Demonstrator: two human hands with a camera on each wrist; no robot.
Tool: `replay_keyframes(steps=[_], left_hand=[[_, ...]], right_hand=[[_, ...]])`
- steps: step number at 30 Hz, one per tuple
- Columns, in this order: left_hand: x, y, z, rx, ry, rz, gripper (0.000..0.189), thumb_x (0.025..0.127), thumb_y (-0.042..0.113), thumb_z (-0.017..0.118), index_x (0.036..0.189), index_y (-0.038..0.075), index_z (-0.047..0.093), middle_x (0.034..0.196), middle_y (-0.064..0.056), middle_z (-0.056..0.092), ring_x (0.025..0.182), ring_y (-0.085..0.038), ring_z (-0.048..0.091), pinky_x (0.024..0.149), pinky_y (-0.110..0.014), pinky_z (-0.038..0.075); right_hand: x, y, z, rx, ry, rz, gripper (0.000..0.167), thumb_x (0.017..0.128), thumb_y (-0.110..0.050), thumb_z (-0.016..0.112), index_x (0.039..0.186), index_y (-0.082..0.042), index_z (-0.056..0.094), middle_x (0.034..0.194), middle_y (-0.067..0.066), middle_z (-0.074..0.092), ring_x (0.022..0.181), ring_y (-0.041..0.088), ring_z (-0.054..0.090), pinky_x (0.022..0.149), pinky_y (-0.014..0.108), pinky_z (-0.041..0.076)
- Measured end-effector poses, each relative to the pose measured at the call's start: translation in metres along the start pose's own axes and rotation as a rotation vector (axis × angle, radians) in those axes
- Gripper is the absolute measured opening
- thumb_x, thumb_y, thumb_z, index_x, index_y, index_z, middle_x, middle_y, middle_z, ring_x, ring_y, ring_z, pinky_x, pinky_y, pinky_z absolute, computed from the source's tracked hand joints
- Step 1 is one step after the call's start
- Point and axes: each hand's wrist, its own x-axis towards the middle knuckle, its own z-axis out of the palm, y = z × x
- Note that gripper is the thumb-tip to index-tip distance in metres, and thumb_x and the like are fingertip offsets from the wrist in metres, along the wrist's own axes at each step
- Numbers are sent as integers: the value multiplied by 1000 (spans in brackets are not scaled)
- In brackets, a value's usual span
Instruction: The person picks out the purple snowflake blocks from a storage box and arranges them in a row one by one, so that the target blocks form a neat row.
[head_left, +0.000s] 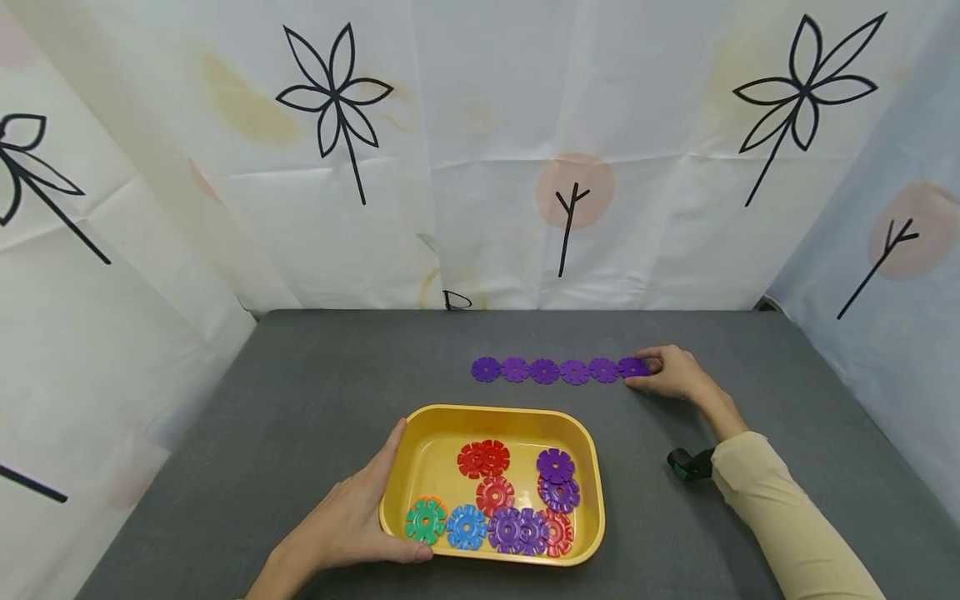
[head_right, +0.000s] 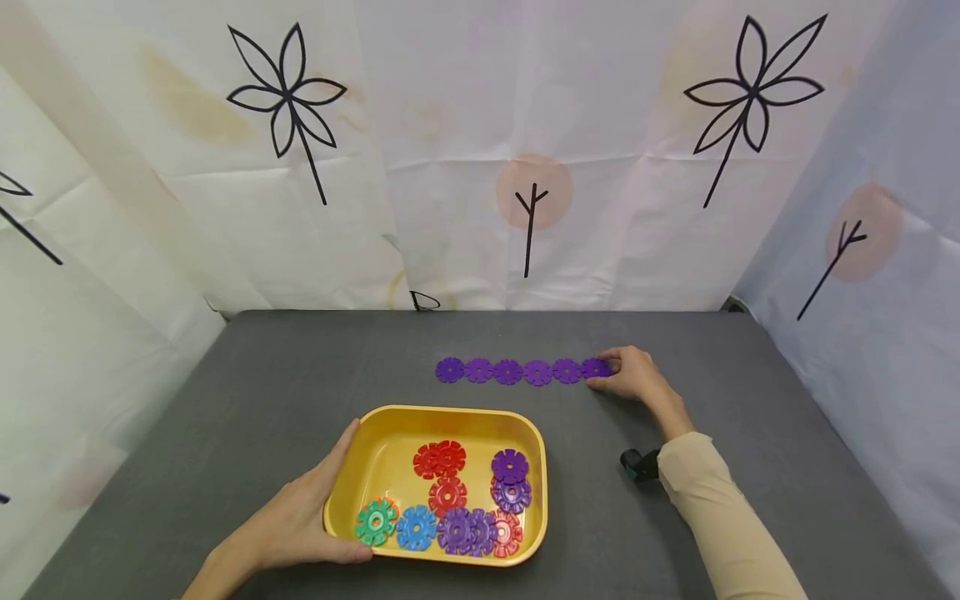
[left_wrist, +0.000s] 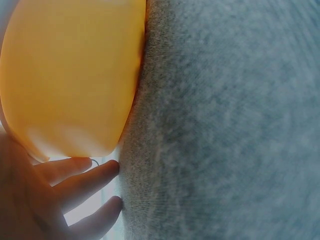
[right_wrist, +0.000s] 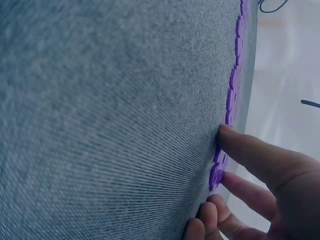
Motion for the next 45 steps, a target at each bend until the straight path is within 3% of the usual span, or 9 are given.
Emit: replay_keyframes(steps=[9,17,31,35,39,45], left_hand=[[1,1,0,-5,5,2,144,62,74,84,165,30,-6,155,-6,49,108,-13,62,86,-33,57],[0,3,0,-7,-3,-7,144,61,74,84,166,27,-3,155,-5,48,106,-13,61,86,-35,57],[1,3,1,-17,-19,-21,143,63,73,84,166,28,-5,157,-6,46,108,-13,61,85,-31,57],[0,3,0,-5,-4,-5,143,62,74,83,165,30,-6,157,-6,47,109,-14,61,86,-33,57],[0,3,-1,-4,7,7,143,62,74,84,165,31,-6,157,-6,47,108,-13,61,85,-34,57],[0,2,0,-12,11,16,143,62,72,85,165,31,-5,155,-3,48,103,-9,61,83,-31,57]], right_hand=[[-3,-2,-1,-3,19,76,62,89,-31,78,130,12,60,74,4,49,70,18,44,63,32,34],[-3,1,6,-16,83,64,60,88,-32,78,127,11,63,75,6,49,70,18,41,61,31,32],[-8,-2,7,-24,75,72,64,87,-34,79,129,10,61,82,11,52,73,21,44,61,31,33],[-13,-8,4,-40,104,38,63,86,-34,81,129,8,62,92,21,60,79,28,53,63,35,41],[-21,-24,-1,-46,138,-29,63,86,-33,82,131,6,63,113,32,65,99,42,62,74,51,52],[-36,-65,-4,16,162,-179,55,87,-27,82,129,4,65,118,31,66,106,45,63,81,54,56]])
